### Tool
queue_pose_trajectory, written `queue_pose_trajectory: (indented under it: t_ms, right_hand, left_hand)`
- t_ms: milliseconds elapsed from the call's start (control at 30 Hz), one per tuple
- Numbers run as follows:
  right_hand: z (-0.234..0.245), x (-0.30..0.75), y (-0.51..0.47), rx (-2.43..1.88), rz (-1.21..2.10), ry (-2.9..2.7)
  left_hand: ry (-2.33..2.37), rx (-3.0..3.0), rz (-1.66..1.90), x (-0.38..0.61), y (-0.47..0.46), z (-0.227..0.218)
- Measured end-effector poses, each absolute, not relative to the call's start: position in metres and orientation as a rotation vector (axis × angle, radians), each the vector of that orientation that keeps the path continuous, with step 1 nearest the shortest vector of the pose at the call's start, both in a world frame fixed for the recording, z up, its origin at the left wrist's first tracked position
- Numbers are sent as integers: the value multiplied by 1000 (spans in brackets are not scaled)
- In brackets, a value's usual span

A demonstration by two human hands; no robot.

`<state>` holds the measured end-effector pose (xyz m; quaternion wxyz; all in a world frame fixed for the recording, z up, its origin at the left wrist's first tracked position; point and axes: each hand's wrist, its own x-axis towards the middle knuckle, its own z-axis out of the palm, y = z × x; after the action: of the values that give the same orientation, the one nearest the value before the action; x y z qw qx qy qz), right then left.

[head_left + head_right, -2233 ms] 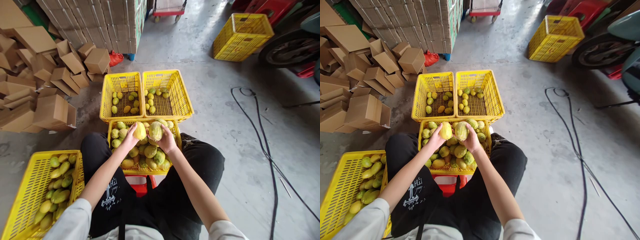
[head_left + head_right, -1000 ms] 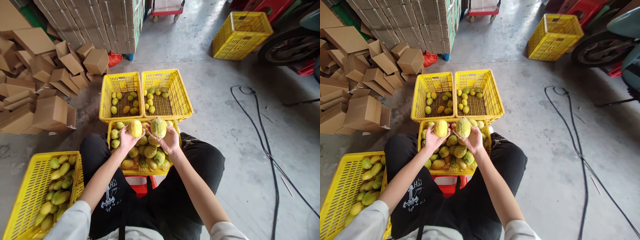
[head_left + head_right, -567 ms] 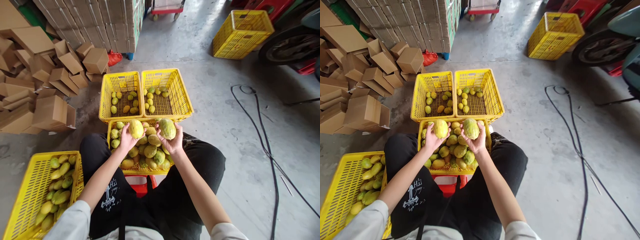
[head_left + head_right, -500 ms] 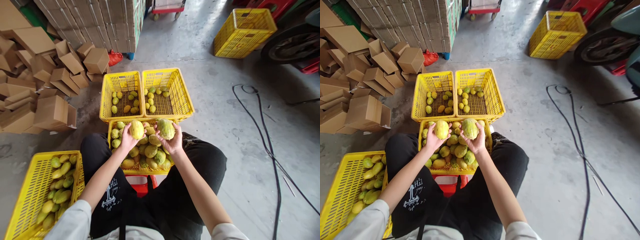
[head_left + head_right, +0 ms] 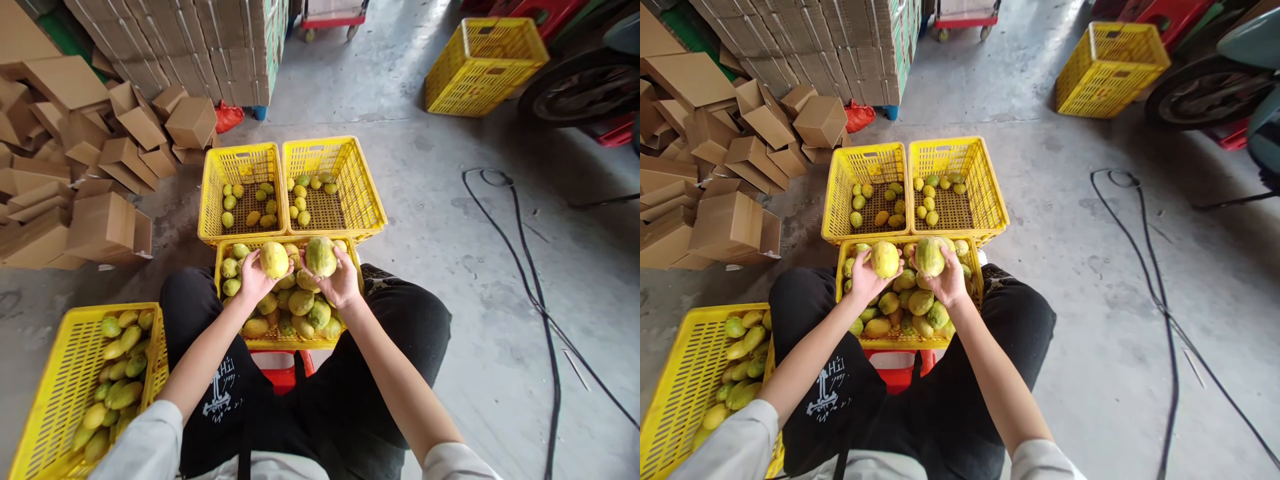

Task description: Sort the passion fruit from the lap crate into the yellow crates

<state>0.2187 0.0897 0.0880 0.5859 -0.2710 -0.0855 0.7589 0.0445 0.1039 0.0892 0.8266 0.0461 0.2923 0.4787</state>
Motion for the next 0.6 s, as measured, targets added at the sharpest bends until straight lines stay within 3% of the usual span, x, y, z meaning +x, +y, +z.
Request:
queue_pose_trajectory:
  t_ms: [600]
  right_hand:
    - [89, 215, 92, -600, 1826, -335]
  left_hand:
    - [720, 133, 1059, 45, 109, 93]
